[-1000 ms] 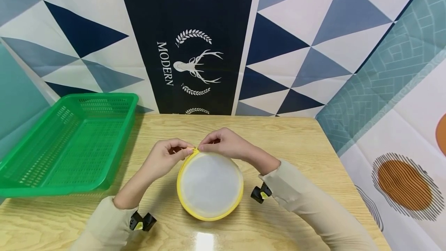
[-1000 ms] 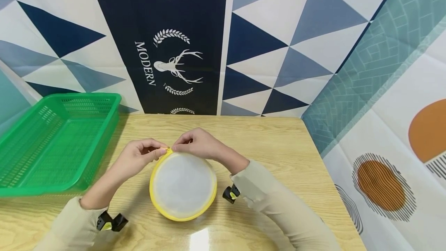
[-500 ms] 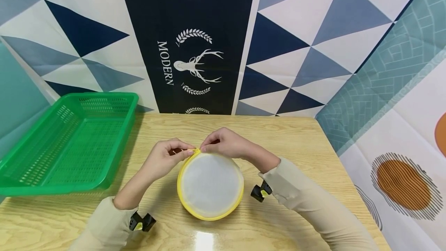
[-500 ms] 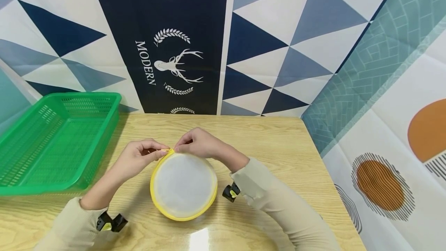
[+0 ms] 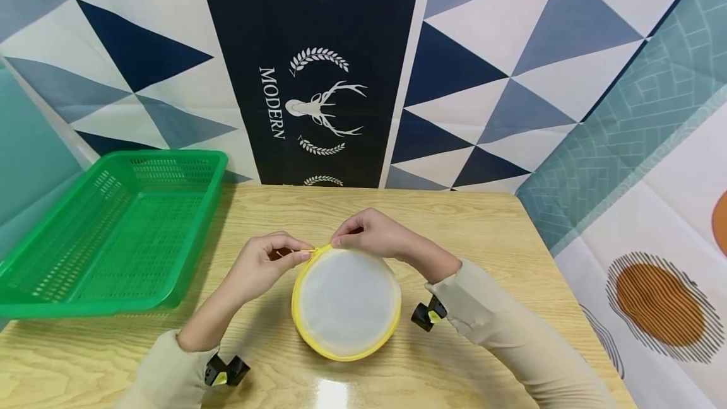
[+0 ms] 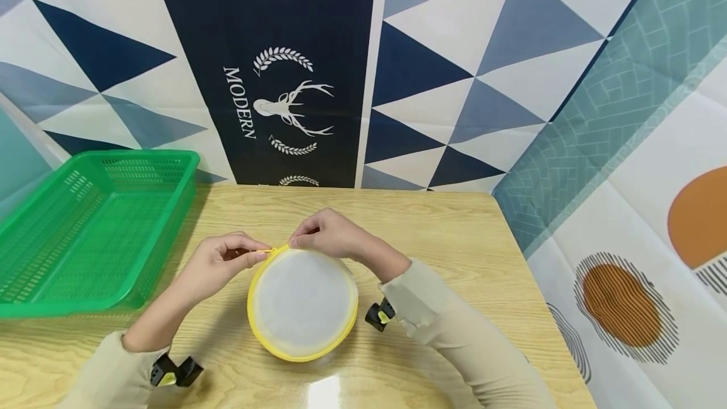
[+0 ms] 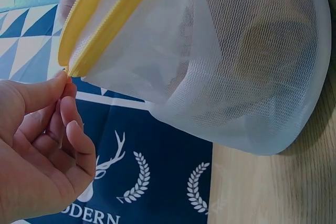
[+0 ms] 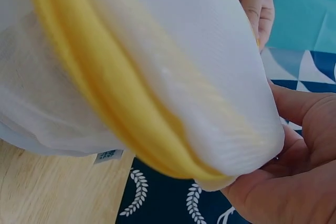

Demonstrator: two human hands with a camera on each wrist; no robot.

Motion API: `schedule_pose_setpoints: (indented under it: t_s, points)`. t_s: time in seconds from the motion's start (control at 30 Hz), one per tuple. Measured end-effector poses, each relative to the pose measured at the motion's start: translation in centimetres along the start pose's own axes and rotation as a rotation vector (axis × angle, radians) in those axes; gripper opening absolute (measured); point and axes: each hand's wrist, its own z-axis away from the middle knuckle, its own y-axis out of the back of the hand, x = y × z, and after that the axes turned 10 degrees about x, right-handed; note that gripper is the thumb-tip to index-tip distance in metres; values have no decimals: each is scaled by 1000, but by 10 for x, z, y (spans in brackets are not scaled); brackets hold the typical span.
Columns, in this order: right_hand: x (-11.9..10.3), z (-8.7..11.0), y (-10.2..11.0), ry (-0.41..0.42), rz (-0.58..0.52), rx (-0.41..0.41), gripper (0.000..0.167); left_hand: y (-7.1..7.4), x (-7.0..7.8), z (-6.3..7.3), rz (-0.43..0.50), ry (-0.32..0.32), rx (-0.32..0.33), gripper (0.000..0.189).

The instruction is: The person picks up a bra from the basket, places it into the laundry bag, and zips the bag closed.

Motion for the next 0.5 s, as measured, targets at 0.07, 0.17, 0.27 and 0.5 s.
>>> schedule_pose_setpoints:
  t_s: [0.07,0.17,0.27,0.5]
  points:
    - [0,0,0,-6,-3,2,18,0,0,1,3,7,3,14]
    - [-1,1,0,-9,-8,2,18,0,1,0,4,14,13,15]
    - [-2,0,0,2,-9,-2,18,0,2,-1,4,18,28,16]
    - [-6,-4,-3,58,-25,-46,20,1,3,-3,8,7,35,16]
